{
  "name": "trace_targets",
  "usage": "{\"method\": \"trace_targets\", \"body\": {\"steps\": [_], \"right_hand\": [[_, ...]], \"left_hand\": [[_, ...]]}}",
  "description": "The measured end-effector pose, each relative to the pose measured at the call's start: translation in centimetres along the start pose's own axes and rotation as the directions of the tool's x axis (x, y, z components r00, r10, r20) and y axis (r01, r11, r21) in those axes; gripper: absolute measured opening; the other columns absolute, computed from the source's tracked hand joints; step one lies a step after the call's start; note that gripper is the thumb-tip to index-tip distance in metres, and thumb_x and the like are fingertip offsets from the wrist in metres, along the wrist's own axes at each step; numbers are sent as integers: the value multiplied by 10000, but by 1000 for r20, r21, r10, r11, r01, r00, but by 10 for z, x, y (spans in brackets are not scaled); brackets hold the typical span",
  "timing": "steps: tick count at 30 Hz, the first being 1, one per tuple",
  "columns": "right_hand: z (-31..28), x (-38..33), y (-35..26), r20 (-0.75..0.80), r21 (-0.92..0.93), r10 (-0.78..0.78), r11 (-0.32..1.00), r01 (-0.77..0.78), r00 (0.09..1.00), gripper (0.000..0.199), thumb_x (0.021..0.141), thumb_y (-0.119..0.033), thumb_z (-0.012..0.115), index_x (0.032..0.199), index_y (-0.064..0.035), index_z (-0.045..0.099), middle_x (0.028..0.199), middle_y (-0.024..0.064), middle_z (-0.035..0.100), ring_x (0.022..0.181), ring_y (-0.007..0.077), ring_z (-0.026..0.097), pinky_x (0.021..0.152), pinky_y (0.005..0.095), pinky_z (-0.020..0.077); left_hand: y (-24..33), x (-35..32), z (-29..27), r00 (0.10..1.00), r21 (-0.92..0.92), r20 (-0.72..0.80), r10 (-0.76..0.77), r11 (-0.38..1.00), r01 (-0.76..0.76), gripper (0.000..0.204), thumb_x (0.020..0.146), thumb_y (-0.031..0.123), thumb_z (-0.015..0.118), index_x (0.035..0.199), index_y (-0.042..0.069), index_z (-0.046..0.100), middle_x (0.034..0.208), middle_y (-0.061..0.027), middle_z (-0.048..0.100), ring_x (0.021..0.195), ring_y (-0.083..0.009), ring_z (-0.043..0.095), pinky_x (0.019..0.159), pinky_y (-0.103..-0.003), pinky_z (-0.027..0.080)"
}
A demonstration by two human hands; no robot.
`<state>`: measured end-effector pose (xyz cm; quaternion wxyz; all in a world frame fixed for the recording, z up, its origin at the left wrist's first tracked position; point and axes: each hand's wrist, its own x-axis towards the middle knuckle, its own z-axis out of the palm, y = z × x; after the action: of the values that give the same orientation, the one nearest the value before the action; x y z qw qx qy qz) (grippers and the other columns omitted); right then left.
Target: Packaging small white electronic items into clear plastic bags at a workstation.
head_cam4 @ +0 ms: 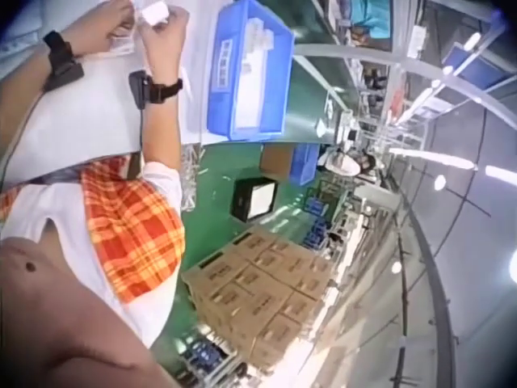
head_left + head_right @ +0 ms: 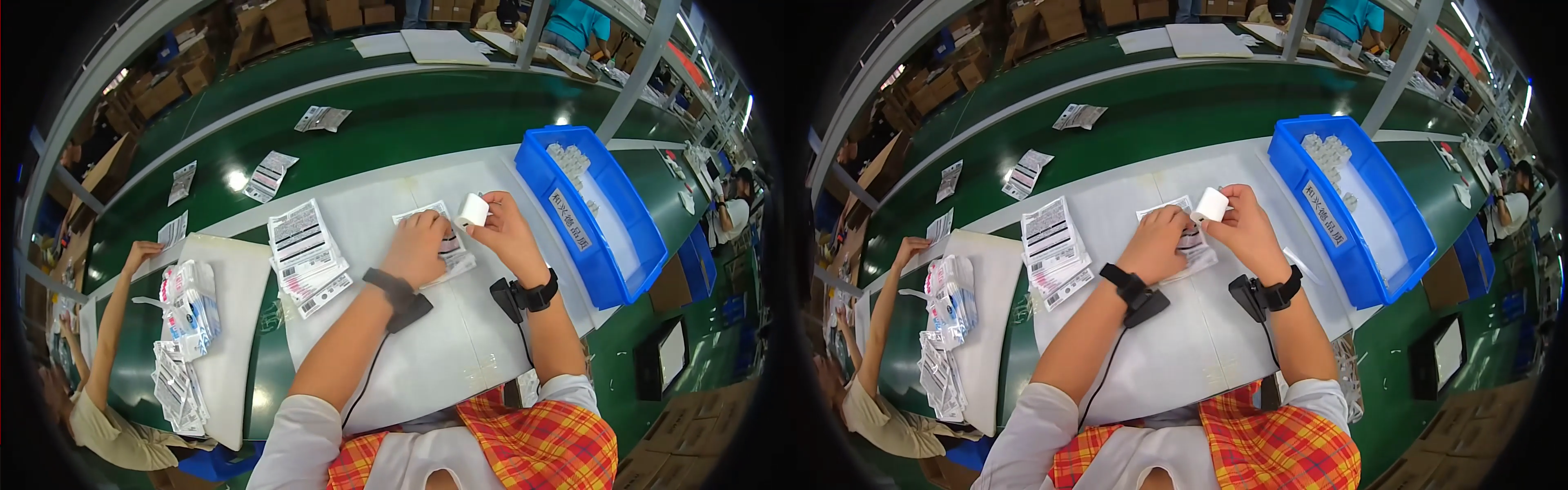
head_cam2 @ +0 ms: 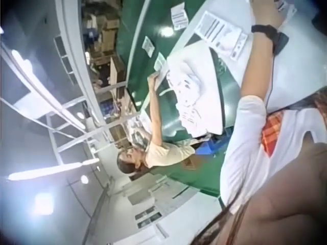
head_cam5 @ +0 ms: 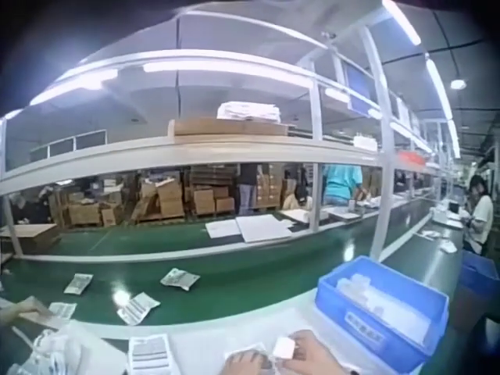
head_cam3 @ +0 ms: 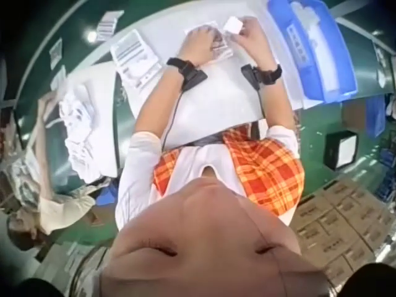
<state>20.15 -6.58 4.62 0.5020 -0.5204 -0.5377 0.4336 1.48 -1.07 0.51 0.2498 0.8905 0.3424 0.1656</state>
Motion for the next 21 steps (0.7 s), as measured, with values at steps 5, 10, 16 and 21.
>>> {"method": "trace_targets", "body": {"steps": [5, 10, 16, 21], "right_hand": [[7, -4, 4, 44, -332, -34, 942, 46, 998, 494, 789, -68, 686, 1216, -21, 440, 1127, 128, 595, 906, 177, 627, 790, 303, 512], [6, -8, 0, 25, -442, -115, 890, 114, 993, 496, 768, -80, 696, 1200, -18, 459, 1088, 135, 615, 891, 197, 642, 780, 307, 516], [16, -7, 7, -99, -226, -287, 939, 259, 953, 511, 743, -120, 719, 1185, -17, 482, 1051, 144, 632, 910, 250, 641, 819, 324, 504], [13, -15, 4, 103, -589, -132, 790, 168, 986, 559, 724, -171, 743, 1194, -18, 482, 1059, 168, 615, 971, 311, 602, 884, 348, 476]], "left_hand": [[-8, -4, 4, 996, -27, -5, -94, 995, 94, 543, 698, 170, 636, 1223, 60, 555, 1347, -153, 477, 1301, -366, 392, 1104, -466, 291], [10, -21, -5, 991, 191, -130, 39, 982, -14, 445, 718, 86, 603, 1161, 44, 599, 1327, -146, 494, 1276, -345, 419, 1060, -401, 374], [16, 2, 2, 987, 93, 14, -159, 983, 157, 439, 744, 98, 626, 1177, 28, 599, 1369, -154, 480, 1256, -352, 439, 1005, -417, 410], [-14, -3, 15, 976, 77, -196, 91, 994, -77, 443, 793, 139, 575, 1221, 29, 580, 1408, -165, 449, 1270, -362, 430, 1052, -420, 374]]}}
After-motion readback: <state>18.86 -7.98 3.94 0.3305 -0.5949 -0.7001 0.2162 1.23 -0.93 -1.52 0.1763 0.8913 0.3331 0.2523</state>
